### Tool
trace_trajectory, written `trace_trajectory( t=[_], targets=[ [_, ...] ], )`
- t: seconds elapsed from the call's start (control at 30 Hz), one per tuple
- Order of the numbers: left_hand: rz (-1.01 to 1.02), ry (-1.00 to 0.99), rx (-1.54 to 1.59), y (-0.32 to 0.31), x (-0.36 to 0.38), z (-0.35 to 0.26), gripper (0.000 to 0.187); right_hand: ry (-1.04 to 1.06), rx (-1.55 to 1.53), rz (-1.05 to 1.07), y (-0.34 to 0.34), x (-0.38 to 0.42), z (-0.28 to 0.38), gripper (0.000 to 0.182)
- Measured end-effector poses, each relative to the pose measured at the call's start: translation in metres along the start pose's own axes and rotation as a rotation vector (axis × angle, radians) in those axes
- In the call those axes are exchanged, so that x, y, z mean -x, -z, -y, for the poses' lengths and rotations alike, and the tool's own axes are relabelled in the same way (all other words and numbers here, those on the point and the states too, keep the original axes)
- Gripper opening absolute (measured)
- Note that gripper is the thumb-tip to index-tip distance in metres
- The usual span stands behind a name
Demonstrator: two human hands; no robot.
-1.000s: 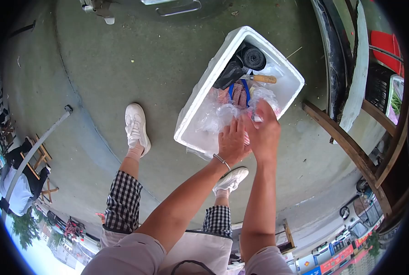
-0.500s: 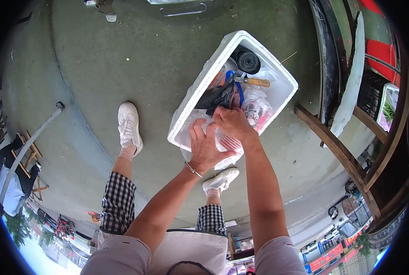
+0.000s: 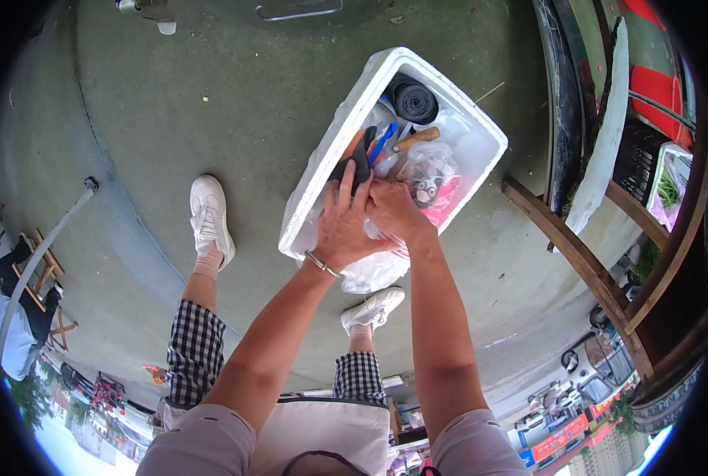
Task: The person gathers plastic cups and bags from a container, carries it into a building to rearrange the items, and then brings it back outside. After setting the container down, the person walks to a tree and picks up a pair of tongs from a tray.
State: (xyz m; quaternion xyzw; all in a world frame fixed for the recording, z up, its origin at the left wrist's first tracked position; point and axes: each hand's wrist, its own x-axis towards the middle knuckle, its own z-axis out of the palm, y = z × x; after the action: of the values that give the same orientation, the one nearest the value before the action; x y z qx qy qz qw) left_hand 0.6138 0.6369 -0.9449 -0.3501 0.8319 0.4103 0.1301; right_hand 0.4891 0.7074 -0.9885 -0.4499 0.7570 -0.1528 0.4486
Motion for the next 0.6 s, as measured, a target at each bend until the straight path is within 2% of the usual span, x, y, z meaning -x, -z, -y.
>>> trace_trajectory(
  t=[0.07, 0.17, 0.2, 0.3, 0.33, 0.4, 0.43, 0.47, 0.5, 0.6],
  targets=[
    [0.147, 0.05, -0.121, -0.003, -0.011, 0.015, 0.128, 0.013, -0.134, 0.126, 0.01, -0.007, -0.005, 0.015],
    [0.091, 0.129, -0.163, -0.005, 0.001, 0.005, 0.126, -0.128, -0.148, -0.451, 0.01, -0.02, -0.001, 0.023],
    [0.007, 0.093, -0.188, -0.008, 0.007, 0.003, 0.126, -0.07, -0.022, -0.552, 0.013, -0.025, 0.0, 0.046],
    [-0.121, 0.109, -0.206, -0.017, 0.023, -0.001, 0.122, -0.091, 0.254, -0.487, 0.013, -0.042, 0.012, 0.059],
    [-0.187, 0.081, -0.237, -0.019, 0.027, -0.001, 0.121, -0.17, 0.256, -0.429, 0.016, -0.047, 0.012, 0.062],
    [-0.122, 0.192, -0.123, -0.023, 0.035, -0.002, 0.121, -0.327, 0.257, -0.311, 0.021, -0.059, 0.012, 0.068],
    [-0.09, 0.251, -0.062, -0.025, 0.038, -0.004, 0.121, -0.426, 0.134, -0.325, 0.018, -0.066, 0.01, 0.066],
    [-0.235, 0.188, -0.068, -0.036, 0.039, 0.001, 0.123, -0.523, 0.012, -0.34, 0.015, -0.073, 0.009, 0.064],
    [-0.224, 0.172, -0.058, -0.038, 0.039, 0.004, 0.123, -0.621, -0.112, -0.354, 0.013, -0.076, 0.011, 0.063],
    [-0.164, 0.143, -0.027, -0.038, 0.034, 0.014, 0.124, -0.535, -0.025, -0.279, 0.011, -0.061, 0.017, 0.056]
  ],
)
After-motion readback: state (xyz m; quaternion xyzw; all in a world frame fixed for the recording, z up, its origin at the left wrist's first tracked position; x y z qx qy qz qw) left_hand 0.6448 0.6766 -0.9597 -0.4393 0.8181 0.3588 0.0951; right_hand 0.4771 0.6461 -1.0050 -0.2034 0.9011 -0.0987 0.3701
